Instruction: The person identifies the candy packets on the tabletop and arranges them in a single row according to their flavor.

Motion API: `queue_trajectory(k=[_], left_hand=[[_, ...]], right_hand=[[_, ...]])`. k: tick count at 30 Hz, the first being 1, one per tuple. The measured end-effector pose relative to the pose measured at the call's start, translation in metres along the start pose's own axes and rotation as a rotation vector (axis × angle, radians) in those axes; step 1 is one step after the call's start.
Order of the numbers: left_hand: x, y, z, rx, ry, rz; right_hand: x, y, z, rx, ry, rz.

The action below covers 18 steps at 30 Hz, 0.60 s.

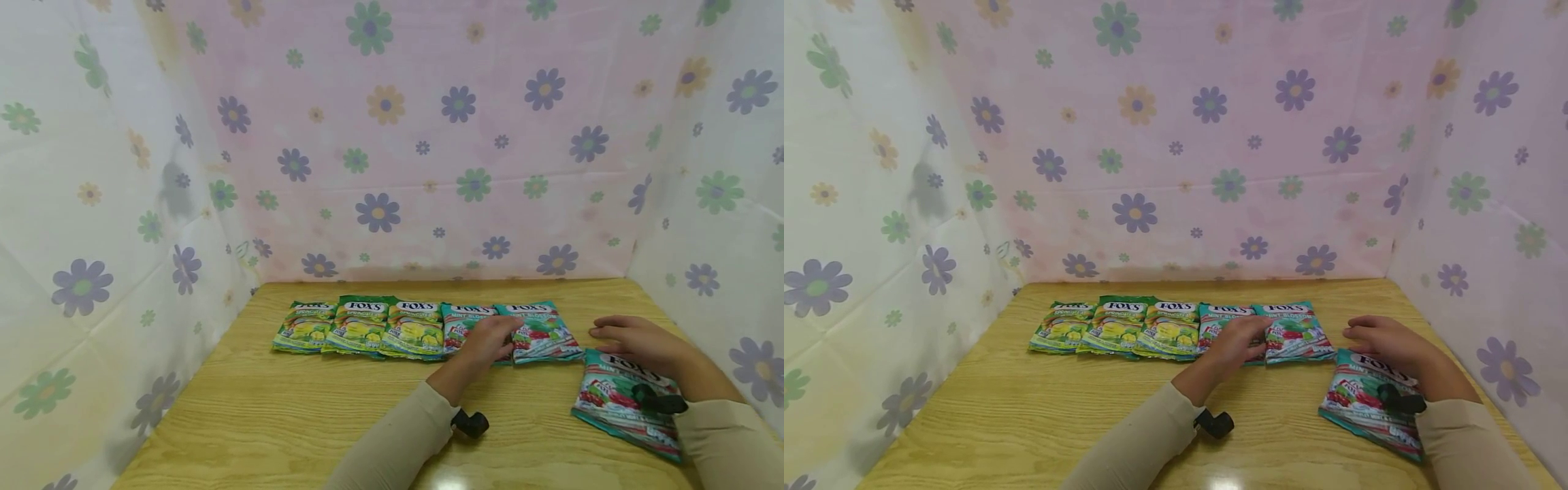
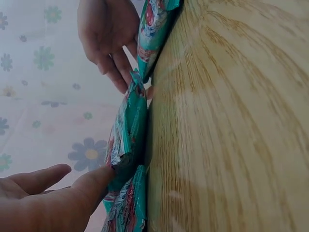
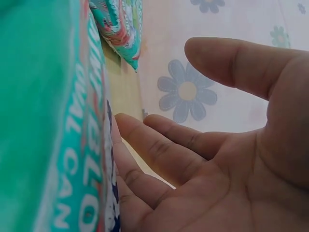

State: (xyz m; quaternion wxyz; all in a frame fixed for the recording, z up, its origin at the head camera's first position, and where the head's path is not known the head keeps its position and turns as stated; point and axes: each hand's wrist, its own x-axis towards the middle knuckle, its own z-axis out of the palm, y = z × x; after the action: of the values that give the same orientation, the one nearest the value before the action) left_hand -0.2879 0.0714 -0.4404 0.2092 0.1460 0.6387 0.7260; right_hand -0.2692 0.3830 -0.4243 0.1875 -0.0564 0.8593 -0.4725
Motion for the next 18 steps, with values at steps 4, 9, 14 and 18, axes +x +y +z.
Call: queue_trajectory(k=[4, 9, 14, 18], left_hand=[[0.0, 0.001, 0.0, 0.003, -0.019, 0.001], [0.004, -0.001, -0.001, -0.029, -0.007, -0.022], [0.006, -0.001, 0.001, -0.053, -0.018, -0.032], [0.004, 0.001, 0.004, 0.038, -0.01, 0.002]], right_hand=[[-0.001, -0.001, -0.002, -0.001, 0.012, 0.01], [-0.002, 0.0, -0.008, 0.006, 0.02, 0.005], [-0.006, 0.002, -0.014, -0.012, 0.03, 0.021], [-0.01, 0.002, -0.014, -0.02, 0.028, 0.013]])
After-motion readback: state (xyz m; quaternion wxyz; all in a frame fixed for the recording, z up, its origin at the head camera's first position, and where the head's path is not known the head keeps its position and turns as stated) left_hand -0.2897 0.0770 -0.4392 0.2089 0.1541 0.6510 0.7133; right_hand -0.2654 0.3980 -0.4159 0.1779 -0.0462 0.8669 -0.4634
